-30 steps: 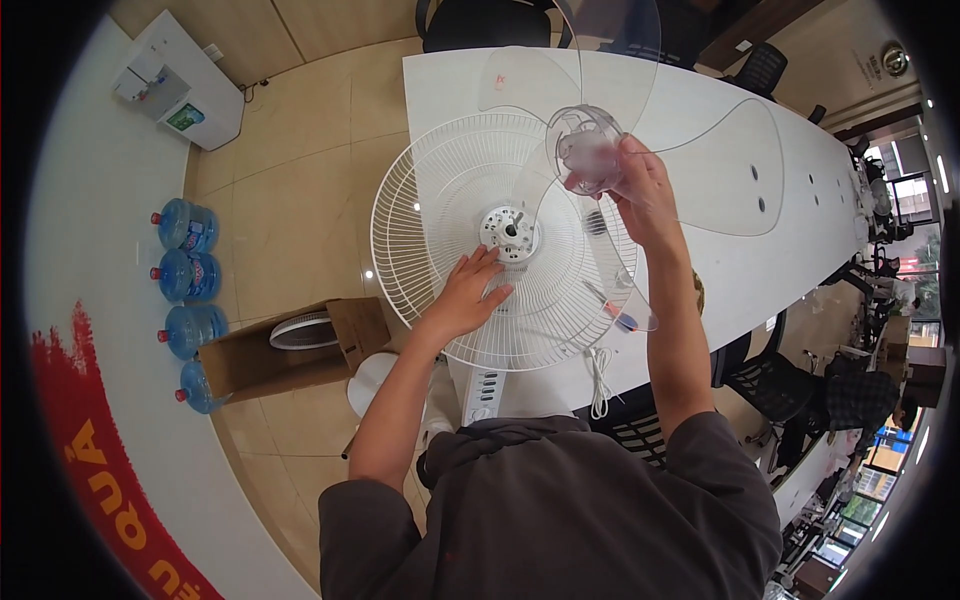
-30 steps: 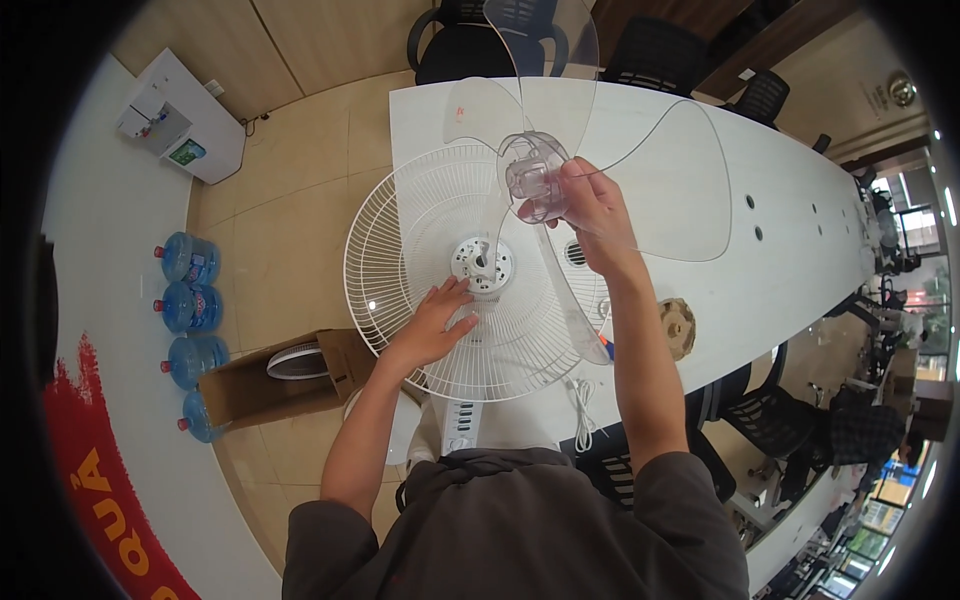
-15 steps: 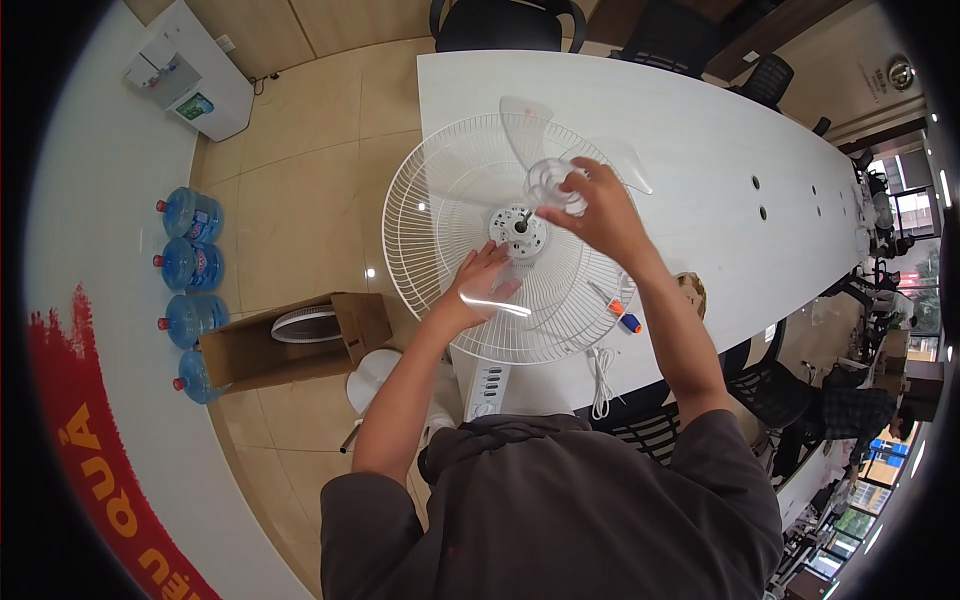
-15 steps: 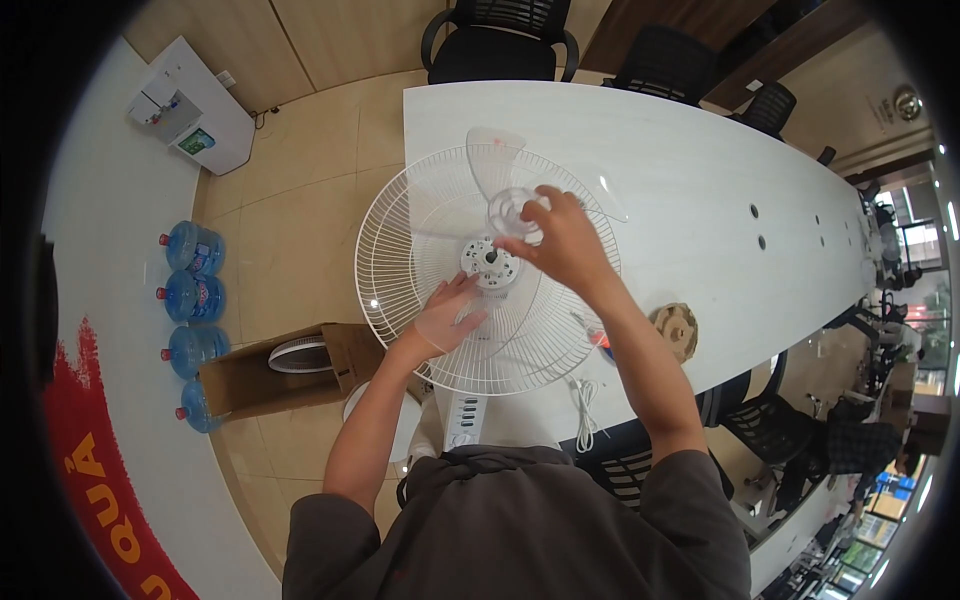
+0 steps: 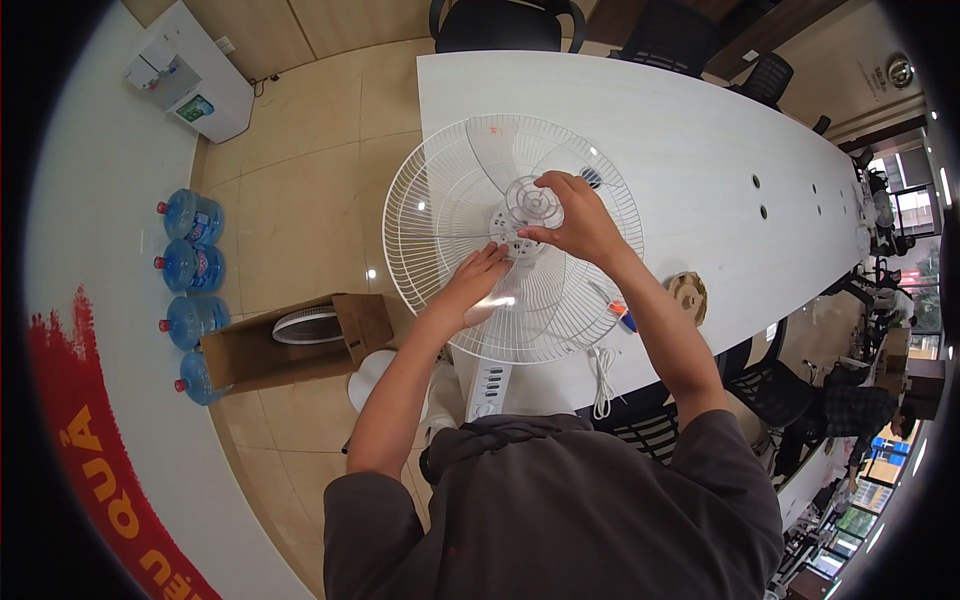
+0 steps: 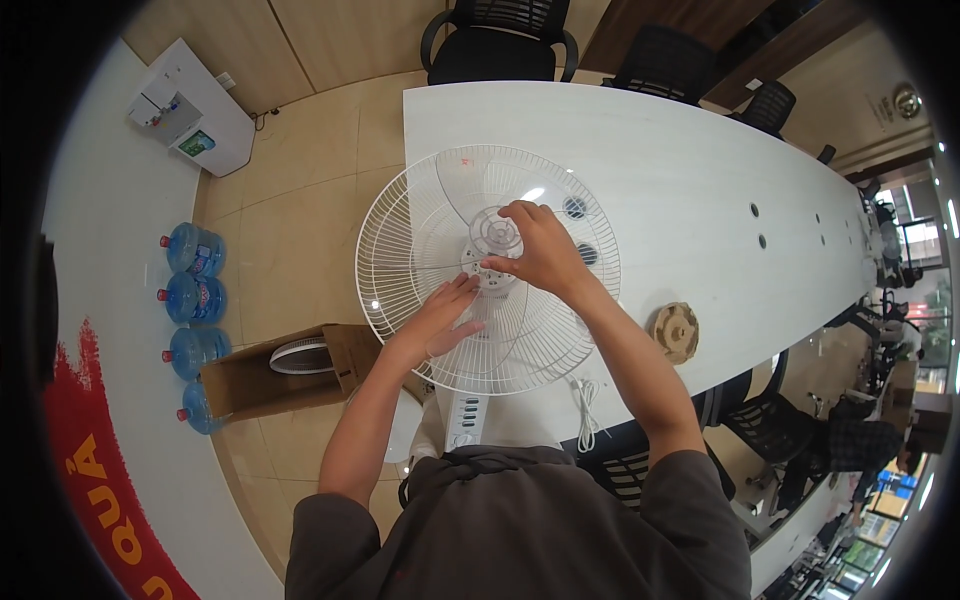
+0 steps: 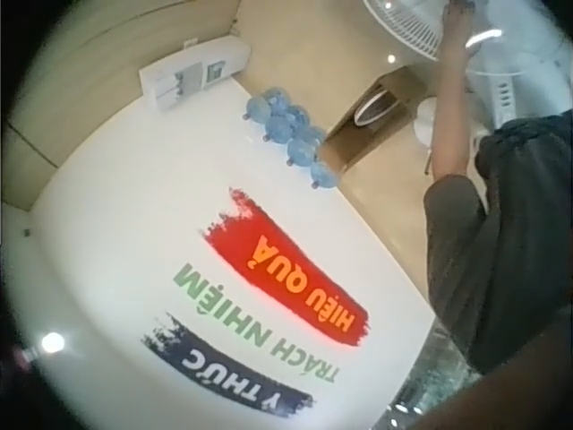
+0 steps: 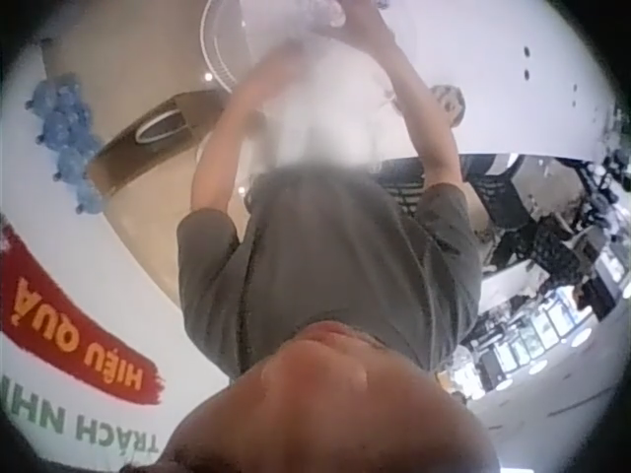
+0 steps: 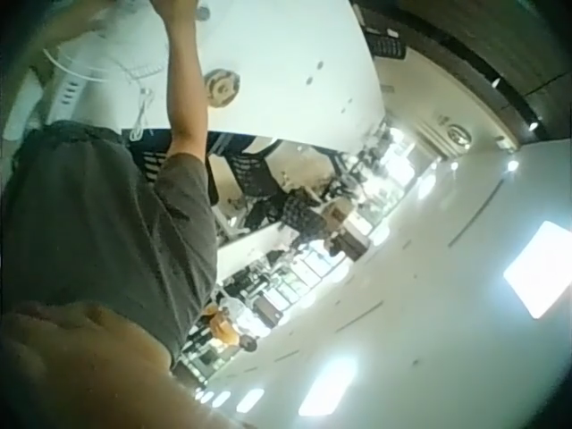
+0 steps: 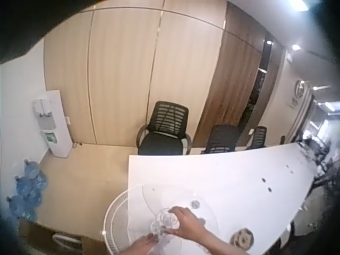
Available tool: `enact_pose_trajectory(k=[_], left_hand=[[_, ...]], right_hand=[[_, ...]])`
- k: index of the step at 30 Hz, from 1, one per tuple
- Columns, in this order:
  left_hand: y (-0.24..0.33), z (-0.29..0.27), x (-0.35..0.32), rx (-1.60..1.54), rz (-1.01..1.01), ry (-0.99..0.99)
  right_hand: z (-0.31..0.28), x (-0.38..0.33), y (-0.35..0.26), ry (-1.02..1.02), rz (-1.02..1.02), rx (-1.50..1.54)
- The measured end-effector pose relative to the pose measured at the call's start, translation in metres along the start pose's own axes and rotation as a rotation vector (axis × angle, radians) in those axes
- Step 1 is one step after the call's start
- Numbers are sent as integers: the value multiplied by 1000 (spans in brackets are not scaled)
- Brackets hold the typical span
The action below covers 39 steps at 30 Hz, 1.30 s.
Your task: Assembling and disassembling a white electric fan on an office table.
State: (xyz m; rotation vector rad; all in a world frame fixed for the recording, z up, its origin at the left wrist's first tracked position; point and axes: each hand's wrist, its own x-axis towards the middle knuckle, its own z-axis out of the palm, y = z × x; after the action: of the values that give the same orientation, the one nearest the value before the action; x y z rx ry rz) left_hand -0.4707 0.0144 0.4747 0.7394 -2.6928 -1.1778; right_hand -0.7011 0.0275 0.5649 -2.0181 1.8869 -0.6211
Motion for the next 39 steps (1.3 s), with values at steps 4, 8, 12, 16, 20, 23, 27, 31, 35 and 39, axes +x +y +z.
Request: enact_pose_trajectory(k=[4,8,12,16,20,23,27,31,35,39], left_hand=[[2,-4,2,28,16,-18],[3,-8,-2,53,37,3],[-6,-26,-15,51,63,-52],[-4,-58,-51,97,88,358],[-2,-30,-95,-500,-283,1131],[-37,67,-118,-638,-566,1266],[-13,148,-124,-883,-528,785],[2,161,-106,-898,-523,451],[1,161,-95,-765,-565,369],[-1,176,-92,-1065,-647,370]], right_hand=[[2,1,2,-39,36,-10],[0,4,-2,-47,44,-37],[-2,11,-1,-108,59,-69],[-4,6,-2,-158,113,-156],[10,4,10,-181,155,-122],[16,0,9,-104,127,-134],[20,2,1,-89,181,-176],[17,0,0,-125,182,-194],[2,-9,2,-128,165,-192],[-12,-21,17,37,231,-57]])
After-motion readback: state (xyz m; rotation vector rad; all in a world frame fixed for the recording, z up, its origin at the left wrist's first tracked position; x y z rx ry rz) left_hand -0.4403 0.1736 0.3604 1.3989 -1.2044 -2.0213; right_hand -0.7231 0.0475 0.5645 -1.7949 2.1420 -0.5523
